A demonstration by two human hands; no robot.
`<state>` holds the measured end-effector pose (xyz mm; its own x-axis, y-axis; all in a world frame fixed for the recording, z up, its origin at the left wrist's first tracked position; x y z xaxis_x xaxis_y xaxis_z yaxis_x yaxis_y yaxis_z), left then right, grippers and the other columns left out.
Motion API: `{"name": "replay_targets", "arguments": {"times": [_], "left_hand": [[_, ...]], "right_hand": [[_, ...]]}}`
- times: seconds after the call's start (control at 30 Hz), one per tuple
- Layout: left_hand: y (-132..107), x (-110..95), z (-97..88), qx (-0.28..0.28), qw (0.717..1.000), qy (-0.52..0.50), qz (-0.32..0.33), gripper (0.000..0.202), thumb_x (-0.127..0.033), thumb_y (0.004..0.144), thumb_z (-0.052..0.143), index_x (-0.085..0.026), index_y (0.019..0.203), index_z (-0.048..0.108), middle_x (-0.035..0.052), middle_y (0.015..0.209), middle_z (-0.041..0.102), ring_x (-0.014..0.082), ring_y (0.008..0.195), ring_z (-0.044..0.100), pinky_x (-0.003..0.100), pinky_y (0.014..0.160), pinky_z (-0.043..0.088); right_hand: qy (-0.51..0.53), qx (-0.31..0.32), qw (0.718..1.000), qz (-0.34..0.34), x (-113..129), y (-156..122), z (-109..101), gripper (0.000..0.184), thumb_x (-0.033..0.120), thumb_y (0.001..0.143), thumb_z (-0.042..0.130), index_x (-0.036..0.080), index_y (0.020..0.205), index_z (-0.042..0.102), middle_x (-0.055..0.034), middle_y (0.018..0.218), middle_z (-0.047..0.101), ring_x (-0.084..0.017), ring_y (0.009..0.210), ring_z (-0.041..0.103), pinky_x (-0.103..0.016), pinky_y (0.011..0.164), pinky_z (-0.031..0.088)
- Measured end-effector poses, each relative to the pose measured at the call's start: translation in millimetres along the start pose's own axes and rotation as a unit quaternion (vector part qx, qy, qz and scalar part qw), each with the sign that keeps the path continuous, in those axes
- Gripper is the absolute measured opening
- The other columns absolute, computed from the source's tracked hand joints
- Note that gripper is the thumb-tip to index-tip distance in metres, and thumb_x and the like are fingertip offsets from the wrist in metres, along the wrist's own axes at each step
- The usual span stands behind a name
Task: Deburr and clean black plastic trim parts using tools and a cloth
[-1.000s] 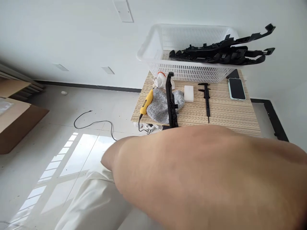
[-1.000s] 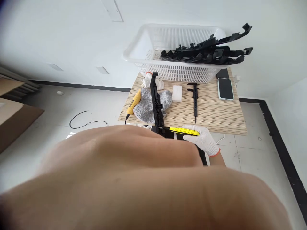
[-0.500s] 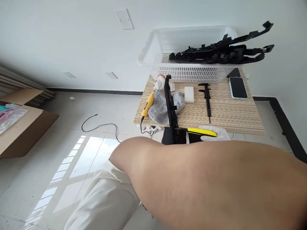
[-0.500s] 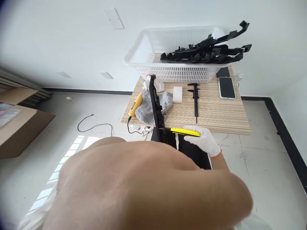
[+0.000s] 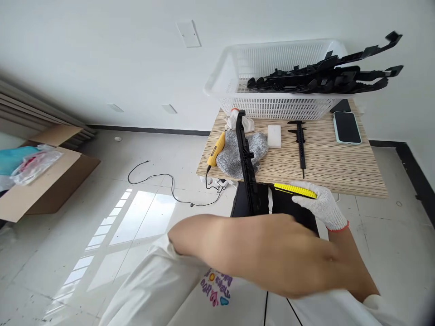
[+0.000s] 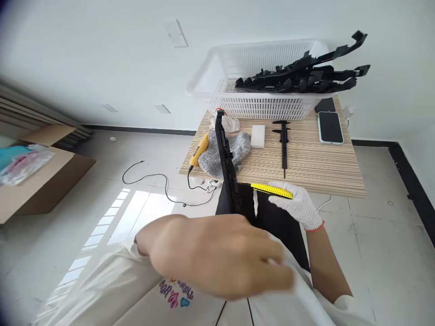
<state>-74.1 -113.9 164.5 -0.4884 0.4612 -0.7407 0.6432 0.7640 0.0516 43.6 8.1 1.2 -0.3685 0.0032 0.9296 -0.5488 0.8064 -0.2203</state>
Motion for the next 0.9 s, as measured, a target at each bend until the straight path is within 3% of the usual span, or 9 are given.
{"name": "replay_targets", "arguments": {"times": [0.07,0.2,0.27,0.37,0.47,0.6,0.73,0.8,0.9], "left_hand": [[-27,23,-6.3,0.053,0.998,-0.009,-0.024,0.029,-0.011,0.088,0.056,-0.03,0.105,0.069,0.0021,0.091,0.073,0.0214,0.073,0.069,0.032,0.054,0.047],[-89,112,-0.3,-0.078,0.957,-0.083,-0.268,0.016,-0.027,0.092,0.057,-0.028,0.085,0.071,-0.0016,0.068,0.07,0.0174,0.052,0.064,0.026,0.043,0.04],[-108,150,18.3,-0.149,0.921,-0.109,-0.342,0.016,-0.04,0.089,0.062,-0.027,0.091,0.071,0.0018,0.074,0.072,0.0214,0.061,0.067,0.028,0.048,0.045],[-111,186,55.9,-0.176,0.889,-0.157,-0.393,0.035,-0.053,0.082,0.068,-0.024,0.102,0.065,0.0061,0.095,0.072,0.0256,0.087,0.068,0.033,0.068,0.053],[-97,198,78.1,-0.201,0.887,-0.19,-0.37,0.035,-0.051,0.084,0.067,-0.023,0.102,0.059,0.006,0.1,0.068,0.0236,0.09,0.065,0.035,0.076,0.052],[-87,197,83.4,-0.27,0.878,-0.248,-0.307,0.025,-0.046,0.094,0.055,-0.023,0.102,0.048,0.0044,0.094,0.066,0.0207,0.087,0.064,0.034,0.077,0.052],[-77,194,87.9,-0.321,0.833,-0.381,-0.24,0.031,-0.05,0.096,0.052,-0.023,0.107,0.041,0.0074,0.109,0.063,0.0193,0.085,0.068,0.036,0.078,0.057],[-70,192,89.1,-0.354,0.806,-0.416,-0.229,0.035,-0.052,0.096,0.05,-0.024,0.114,0.039,0.0091,0.117,0.059,0.0185,0.08,0.07,0.035,0.07,0.059],[-61,189,82.6,-0.428,0.775,-0.406,-0.224,0.04,-0.055,0.097,0.046,-0.026,0.123,0.037,0.0069,0.11,0.058,0.0129,0.063,0.064,0.027,0.052,0.054]], "right_hand": [[-0.022,-0.013,1.0,0.014,-6,-2,-6,0.046,0.037,0.076,0.079,0.027,0.12,0.071,-0.0036,0.111,0.074,-0.023,0.095,0.071,-0.031,0.083,0.059],[-0.048,-0.019,0.998,0.033,-11,-6,-13,0.049,0.043,0.076,0.078,0.028,0.122,0.07,-0.0046,0.109,0.074,-0.021,0.083,0.071,-0.032,0.074,0.061],[-0.038,0.018,0.998,0.047,-12,-7,-9,0.051,0.043,0.074,0.079,0.026,0.121,0.071,-0.0057,0.109,0.074,-0.02,0.079,0.071,-0.031,0.07,0.062],[-0.016,0.068,0.995,0.069,-12,-7,-1,0.052,0.043,0.073,0.08,0.025,0.121,0.071,-0.006,0.11,0.074,-0.018,0.073,0.071,-0.03,0.067,0.062],[-0.013,0.054,0.997,0.062,-8,-5,-2,0.052,0.042,0.073,0.08,0.026,0.121,0.071,-0.0054,0.108,0.074,-0.016,0.07,0.07,-0.029,0.065,0.061],[-0.012,0.088,0.994,0.064,-7,-6,-1,0.051,0.039,0.071,0.081,0.026,0.119,0.072,-0.0042,0.102,0.075,-0.015,0.068,0.069,-0.028,0.064,0.059],[0.009,0.052,0.997,0.056,-11,-5,-7,0.051,0.04,0.071,0.081,0.024,0.118,0.072,-0.0058,0.105,0.075,-0.016,0.07,0.068,-0.029,0.064,0.059],[0.022,0.021,0.999,0.038,-12,-4,-11,0.051,0.04,0.07,0.081,0.022,0.117,0.073,-0.0068,0.106,0.074,-0.017,0.073,0.068,-0.029,0.063,0.058],[0.04,0.027,0.999,0.026,-11,-1,-12,0.05,0.04,0.069,0.083,0.021,0.115,0.074,-0.0081,0.106,0.074,-0.017,0.073,0.067,-0.029,0.062,0.057]]}}
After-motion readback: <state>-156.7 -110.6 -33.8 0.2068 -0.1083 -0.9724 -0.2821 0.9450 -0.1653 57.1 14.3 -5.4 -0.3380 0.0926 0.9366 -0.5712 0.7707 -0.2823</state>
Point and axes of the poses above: each hand's wrist, its own y-axis towards the middle knuckle, its own z-axis out of the palm, x = y × z, the point moved 6 cm from there along y, towards the middle knuckle
